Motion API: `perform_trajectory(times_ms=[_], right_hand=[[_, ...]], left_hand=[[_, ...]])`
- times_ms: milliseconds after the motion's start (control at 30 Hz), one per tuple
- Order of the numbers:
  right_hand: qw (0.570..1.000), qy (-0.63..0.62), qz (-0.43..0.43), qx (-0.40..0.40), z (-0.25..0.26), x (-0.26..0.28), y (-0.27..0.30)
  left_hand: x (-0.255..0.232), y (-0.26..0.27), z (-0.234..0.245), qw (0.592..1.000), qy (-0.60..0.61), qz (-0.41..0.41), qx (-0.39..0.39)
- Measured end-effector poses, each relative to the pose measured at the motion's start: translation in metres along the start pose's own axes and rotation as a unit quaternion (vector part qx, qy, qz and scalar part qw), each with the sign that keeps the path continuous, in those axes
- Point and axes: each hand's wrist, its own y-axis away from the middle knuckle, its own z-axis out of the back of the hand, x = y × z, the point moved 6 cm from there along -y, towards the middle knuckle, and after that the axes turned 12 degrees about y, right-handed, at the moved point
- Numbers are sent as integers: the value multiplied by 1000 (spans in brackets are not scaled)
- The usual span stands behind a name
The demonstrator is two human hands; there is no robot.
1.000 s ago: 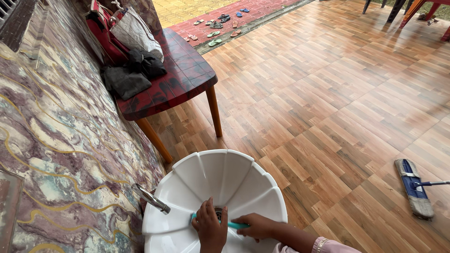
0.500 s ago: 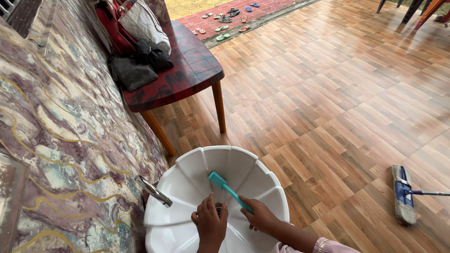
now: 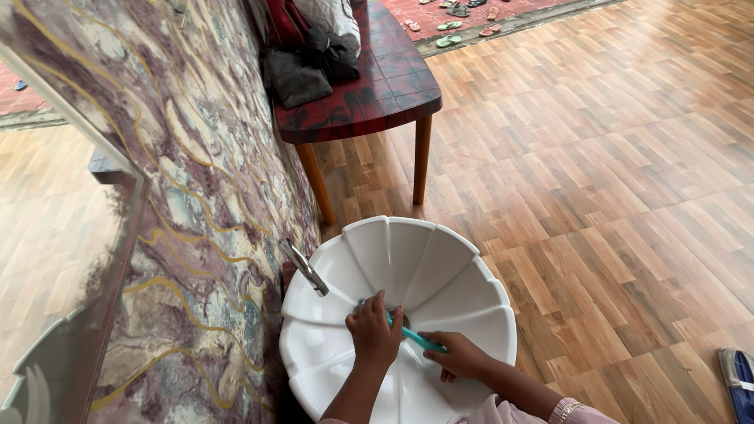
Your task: The person scrubs the inside of a white, flower-shaped sink using a teal scrub brush. They systematically clean the basin, focusing on the center drain area and the ridges, while occasionally rinsing the brush under the faucet.
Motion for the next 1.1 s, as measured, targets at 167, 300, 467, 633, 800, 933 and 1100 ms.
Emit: perform_trajectory(times_ms=[167, 300, 467, 633, 800, 933, 1100], right_hand=[[991, -67, 9, -118, 16, -1, 3], [998, -30, -47, 10, 4, 0, 11], [999, -17, -23, 39, -1, -6, 13], [999, -37, -29, -24, 15, -5, 7], [990, 108, -54, 69, 27, -6, 4], [881, 340, 178, -278, 77, -8, -10], [935, 335, 85, 80, 77, -3, -9]], left_hand=[[7, -5, 13, 1000, 22, 18, 3], [22, -6, 43, 990, 5, 121, 69], [35, 52, 69, 938, -149, 209, 233], [33, 74, 55, 949, -233, 120, 174], [38, 63, 52, 946, -268, 112, 148], [47, 71, 46, 947, -268, 118, 133], [51, 64, 47, 945, -278, 127, 118]])
